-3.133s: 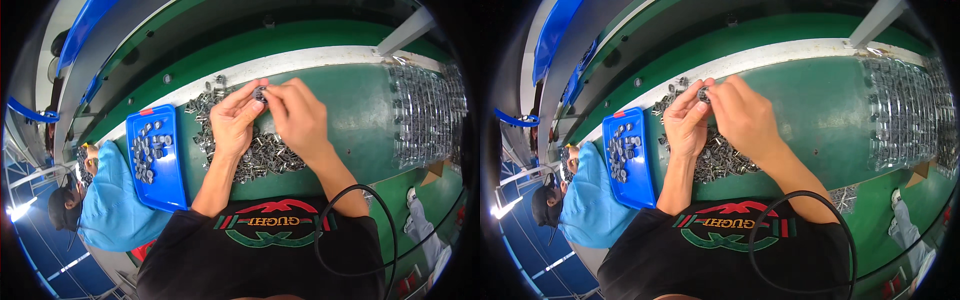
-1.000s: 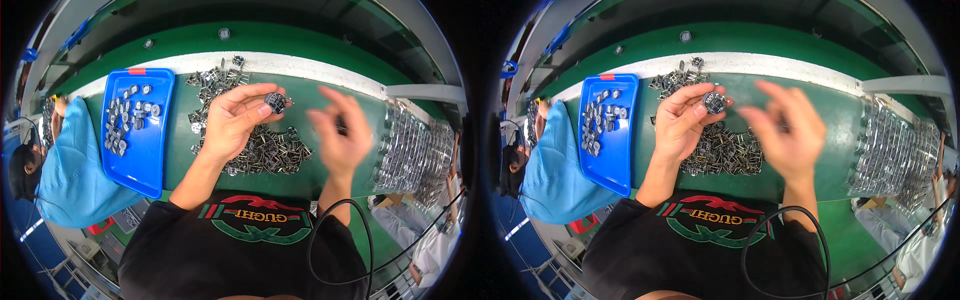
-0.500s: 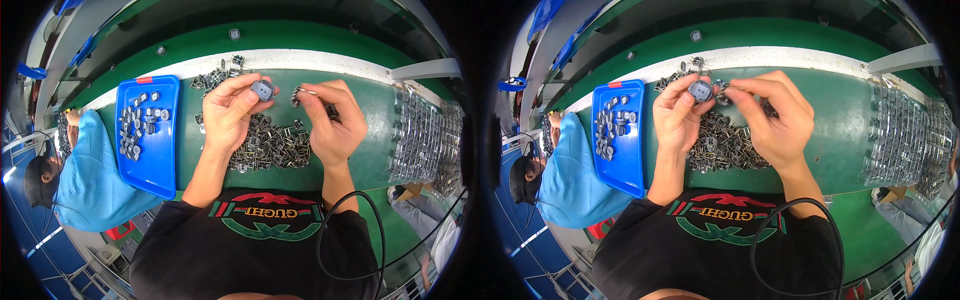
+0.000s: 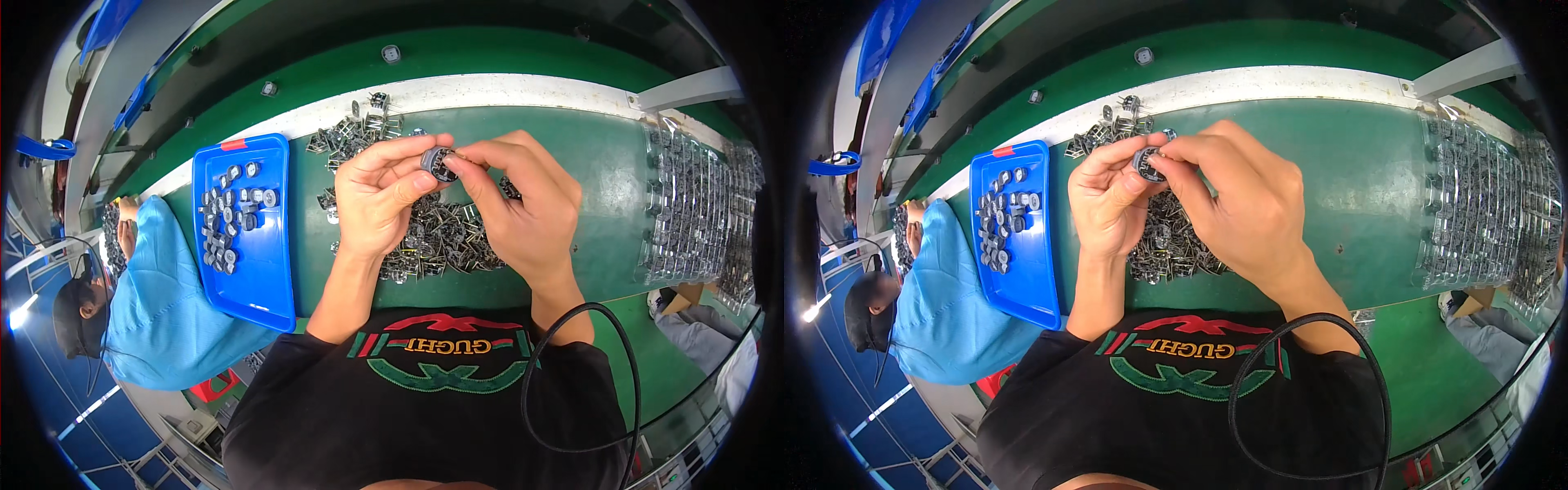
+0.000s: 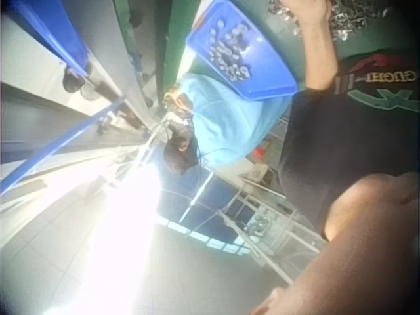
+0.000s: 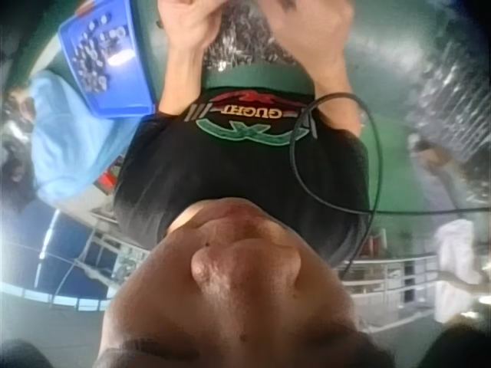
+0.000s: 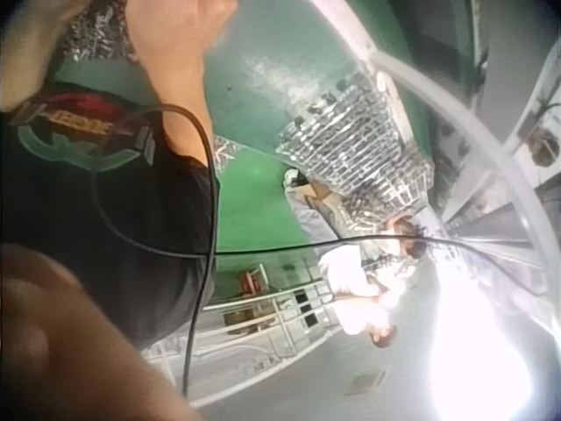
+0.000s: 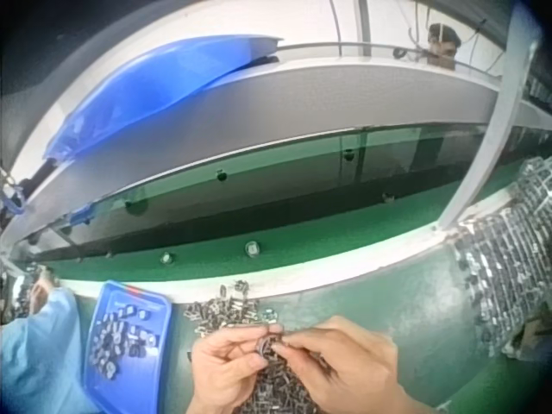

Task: Assemble circular plastic and metal electronics components by connecting parts together on an assembly table.

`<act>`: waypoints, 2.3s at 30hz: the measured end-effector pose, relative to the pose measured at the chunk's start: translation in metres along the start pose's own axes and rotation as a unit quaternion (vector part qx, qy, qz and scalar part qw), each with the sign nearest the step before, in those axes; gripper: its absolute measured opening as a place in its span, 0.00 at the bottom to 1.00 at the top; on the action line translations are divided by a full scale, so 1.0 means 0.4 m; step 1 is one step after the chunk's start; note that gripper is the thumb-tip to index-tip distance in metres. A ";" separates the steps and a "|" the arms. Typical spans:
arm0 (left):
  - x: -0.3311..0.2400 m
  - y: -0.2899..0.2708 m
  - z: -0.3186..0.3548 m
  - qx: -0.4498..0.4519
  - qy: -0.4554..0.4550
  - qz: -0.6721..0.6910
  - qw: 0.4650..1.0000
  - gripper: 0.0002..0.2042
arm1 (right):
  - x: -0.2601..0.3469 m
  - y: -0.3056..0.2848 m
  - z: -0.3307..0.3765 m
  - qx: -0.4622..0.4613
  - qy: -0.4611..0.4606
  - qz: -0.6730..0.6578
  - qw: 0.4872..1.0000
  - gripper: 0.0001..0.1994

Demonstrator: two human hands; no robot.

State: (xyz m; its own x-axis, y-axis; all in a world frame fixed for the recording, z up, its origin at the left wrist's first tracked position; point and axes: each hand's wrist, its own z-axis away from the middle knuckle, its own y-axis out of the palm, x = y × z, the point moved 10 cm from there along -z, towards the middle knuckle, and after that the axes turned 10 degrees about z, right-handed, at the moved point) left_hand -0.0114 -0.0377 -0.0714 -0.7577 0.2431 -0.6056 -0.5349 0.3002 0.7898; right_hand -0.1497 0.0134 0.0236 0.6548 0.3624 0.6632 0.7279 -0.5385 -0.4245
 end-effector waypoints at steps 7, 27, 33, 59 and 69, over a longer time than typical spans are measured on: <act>0.010 -0.007 0.000 -0.042 -0.022 0.018 0.999 0.18 | -0.005 0.024 0.016 -0.038 -0.026 0.032 0.998 0.08; -0.117 -0.202 -0.480 -0.171 0.047 -0.642 0.746 0.12 | -0.260 0.059 0.045 0.132 0.259 -0.355 0.888 0.17; -0.079 -0.261 -0.558 -0.141 0.035 -0.767 0.626 0.13 | -0.279 0.020 0.033 0.111 0.295 -0.341 0.885 0.13; -0.001 0.019 -0.113 0.033 -0.057 -0.342 0.938 0.19 | -0.233 0.030 0.031 0.054 0.215 -0.316 0.923 0.07; 0.035 -0.014 -0.052 -0.010 -0.148 -0.250 0.957 0.20 | -0.147 0.038 0.027 0.041 0.056 -0.101 0.992 0.06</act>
State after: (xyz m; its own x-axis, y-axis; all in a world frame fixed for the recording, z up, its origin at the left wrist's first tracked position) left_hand -0.0267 -0.0550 -0.0821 -0.2684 0.3256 -0.9066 -0.8118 0.4302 0.3948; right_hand -0.1749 -0.0079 -0.0288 0.4708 0.3674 0.8021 0.8590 -0.3982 -0.3218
